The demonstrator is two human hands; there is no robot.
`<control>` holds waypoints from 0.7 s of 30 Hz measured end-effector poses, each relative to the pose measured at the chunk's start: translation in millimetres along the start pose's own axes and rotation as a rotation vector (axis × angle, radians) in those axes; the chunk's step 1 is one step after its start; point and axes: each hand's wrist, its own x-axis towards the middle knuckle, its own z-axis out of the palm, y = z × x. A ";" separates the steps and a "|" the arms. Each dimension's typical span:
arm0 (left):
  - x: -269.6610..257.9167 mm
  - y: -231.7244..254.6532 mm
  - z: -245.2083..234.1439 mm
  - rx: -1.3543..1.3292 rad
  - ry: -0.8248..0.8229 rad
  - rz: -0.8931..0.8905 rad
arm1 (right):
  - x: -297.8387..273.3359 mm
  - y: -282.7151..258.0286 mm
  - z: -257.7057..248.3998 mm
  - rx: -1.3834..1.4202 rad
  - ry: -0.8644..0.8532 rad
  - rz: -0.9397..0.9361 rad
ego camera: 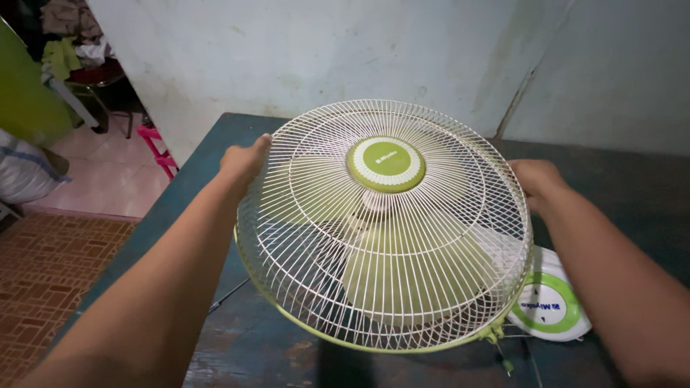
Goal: The person assembles a table fan by attaching the front grille and securing the central hub cap. They align the grille over the fan blades and press the hub cap into place, then attach the outer ring to complete the assembly.
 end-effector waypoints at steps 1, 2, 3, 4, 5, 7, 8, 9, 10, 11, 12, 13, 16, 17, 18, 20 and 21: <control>2.9 -0.1 0.7 0.005 -0.005 -0.013 | -2.2 -0.6 -1.6 -0.028 0.008 0.008; 7.0 -0.9 1.4 0.021 -0.016 -0.026 | -3.5 -0.8 -3.5 -0.056 0.016 0.016; 12.7 -3.4 2.1 0.036 -0.025 -0.040 | -3.1 0.0 -4.4 -0.085 0.022 0.024; 19.6 -6.7 3.1 0.051 -0.035 -0.055 | -1.6 1.6 -6.3 -0.077 0.010 0.014; 26.5 -12.4 2.4 0.007 -0.025 -0.029 | 0.7 3.5 -9.1 -0.070 -0.004 0.006; 41.7 -24.2 -0.4 -0.080 -0.005 0.024 | 11.5 6.8 -14.1 -0.111 -0.033 0.018; 49.0 -28.2 -0.5 -0.173 -0.038 0.036 | 19.7 7.5 -16.8 -0.160 -0.047 0.039; 54.7 -31.5 0.3 -0.265 -0.073 0.049 | 27.4 9.4 -20.5 -0.208 -0.060 0.060; 58.5 -33.8 1.8 -0.357 -0.107 0.061 | 34.8 12.2 -23.4 -0.209 -0.072 0.048; 60.3 -35.9 2.4 -0.325 -0.093 0.059 | 42.2 14.6 -24.7 -0.213 -0.086 0.036; 60.5 -37.1 2.2 -0.292 -0.080 0.056 | 48.3 16.9 -26.5 -0.216 -0.100 0.023; 59.8 -37.0 1.0 -0.259 -0.064 0.054 | 53.3 18.9 -28.0 -0.194 -0.106 0.030; 54.6 -33.2 -2.1 -0.208 -0.016 0.047 | 61.8 22.4 -29.0 -0.152 -0.138 0.060; 54.2 -32.6 -3.0 -0.142 -0.003 0.059 | 63.2 23.4 -28.2 -0.155 -0.158 0.076; 55.3 -32.4 -4.5 -0.077 0.009 0.072 | 63.7 24.1 -27.6 -0.159 -0.177 0.093; 60.7 -34.0 -3.1 -0.009 0.019 0.094 | 61.3 23.7 -27.2 -0.134 -0.187 0.082; 66.0 -36.3 -1.9 -0.009 0.020 0.103 | 60.1 22.3 -25.7 -0.121 -0.192 0.076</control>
